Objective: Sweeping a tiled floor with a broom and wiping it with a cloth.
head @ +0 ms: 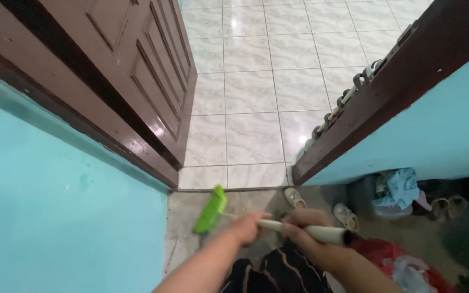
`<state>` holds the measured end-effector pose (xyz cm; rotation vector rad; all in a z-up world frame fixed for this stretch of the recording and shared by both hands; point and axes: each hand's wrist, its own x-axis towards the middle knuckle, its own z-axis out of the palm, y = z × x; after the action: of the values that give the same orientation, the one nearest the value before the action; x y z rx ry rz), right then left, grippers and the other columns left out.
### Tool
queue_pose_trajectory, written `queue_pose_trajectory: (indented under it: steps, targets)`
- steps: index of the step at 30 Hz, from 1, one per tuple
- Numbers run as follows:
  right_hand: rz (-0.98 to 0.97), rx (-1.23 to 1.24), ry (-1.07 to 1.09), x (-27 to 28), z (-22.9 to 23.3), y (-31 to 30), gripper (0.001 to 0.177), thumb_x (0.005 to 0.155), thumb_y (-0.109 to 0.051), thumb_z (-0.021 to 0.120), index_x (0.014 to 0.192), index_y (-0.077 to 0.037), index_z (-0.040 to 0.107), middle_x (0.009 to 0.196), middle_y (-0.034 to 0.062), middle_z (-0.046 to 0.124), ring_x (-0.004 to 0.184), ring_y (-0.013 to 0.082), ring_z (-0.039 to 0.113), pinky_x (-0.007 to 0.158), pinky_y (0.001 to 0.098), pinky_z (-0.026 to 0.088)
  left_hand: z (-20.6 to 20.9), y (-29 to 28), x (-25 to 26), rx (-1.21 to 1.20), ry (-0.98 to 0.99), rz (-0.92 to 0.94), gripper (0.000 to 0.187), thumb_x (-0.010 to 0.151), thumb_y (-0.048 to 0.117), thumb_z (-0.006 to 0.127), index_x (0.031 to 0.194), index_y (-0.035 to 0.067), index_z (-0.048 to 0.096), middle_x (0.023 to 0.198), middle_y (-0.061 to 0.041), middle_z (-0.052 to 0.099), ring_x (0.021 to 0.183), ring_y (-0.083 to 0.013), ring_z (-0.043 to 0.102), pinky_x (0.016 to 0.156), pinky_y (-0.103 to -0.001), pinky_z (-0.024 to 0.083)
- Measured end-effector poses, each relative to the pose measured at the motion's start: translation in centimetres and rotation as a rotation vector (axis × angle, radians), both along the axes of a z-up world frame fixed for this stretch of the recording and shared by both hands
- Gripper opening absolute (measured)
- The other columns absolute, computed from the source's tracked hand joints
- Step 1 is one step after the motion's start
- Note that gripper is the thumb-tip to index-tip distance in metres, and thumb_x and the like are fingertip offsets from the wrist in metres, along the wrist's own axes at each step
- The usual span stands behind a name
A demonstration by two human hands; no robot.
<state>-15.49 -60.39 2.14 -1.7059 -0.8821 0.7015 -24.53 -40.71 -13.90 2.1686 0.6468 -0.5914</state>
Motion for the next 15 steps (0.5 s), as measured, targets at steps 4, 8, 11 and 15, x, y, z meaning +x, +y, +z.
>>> queue_pose_trajectory:
  steps: [4,8,11,15]
  targets:
    - [-0.099,-0.088,0.069,-0.9,8.1,-1.4,0.013,0.088,-0.021,0.072,0.086,-0.008,0.074,0.079,0.0102,0.069,0.074,0.0216,0.065,0.07,0.0409,0.055,5.4,-2.1,-0.8,-0.149,-0.274,-0.281,0.048,0.088,0.047,0.071,0.134,0.036,0.064,0.128,-0.005,0.069,0.122,-0.0282,0.062,0.108,-0.048,0.04]
    - [-0.346,0.539,0.286,-1.4,14.4,-1.8,0.009,0.091,-0.017,0.067,0.093,-0.009,0.067,0.091,0.0163,0.071,0.089,0.0272,0.07,0.078,0.046,0.059,10.1,-2.4,1.5,-0.177,-0.469,-0.365,0.044,0.085,0.057,0.069,0.122,0.035,0.071,0.11,-0.004,0.075,0.115,-0.0261,0.064,0.11,-0.052,0.032]
    - [-0.301,0.437,0.167,-4.1,13.2,-1.2,0.011,0.09,-0.017,0.068,0.088,-0.008,0.064,0.085,0.0145,0.069,0.081,0.0257,0.068,0.072,0.0441,0.057,15.6,-3.3,2.2,-0.181,-0.413,-0.38,0.036,0.085,0.056,0.075,0.105,0.027,0.079,0.105,-0.006,0.078,0.109,-0.0272,0.07,0.105,-0.045,0.043]
    - [-0.235,0.255,-0.004,-6.5,9.9,-1.4,0.017,0.089,-0.018,0.069,0.08,-0.006,0.061,0.077,0.012,0.065,0.07,0.0236,0.064,0.064,0.0411,0.053,7.8,-4.5,3.9,-0.28,-0.433,-0.39,0.033,0.084,0.05,0.075,0.109,0.028,0.078,0.107,-0.006,0.078,0.104,-0.0289,0.072,0.095,-0.039,0.053]
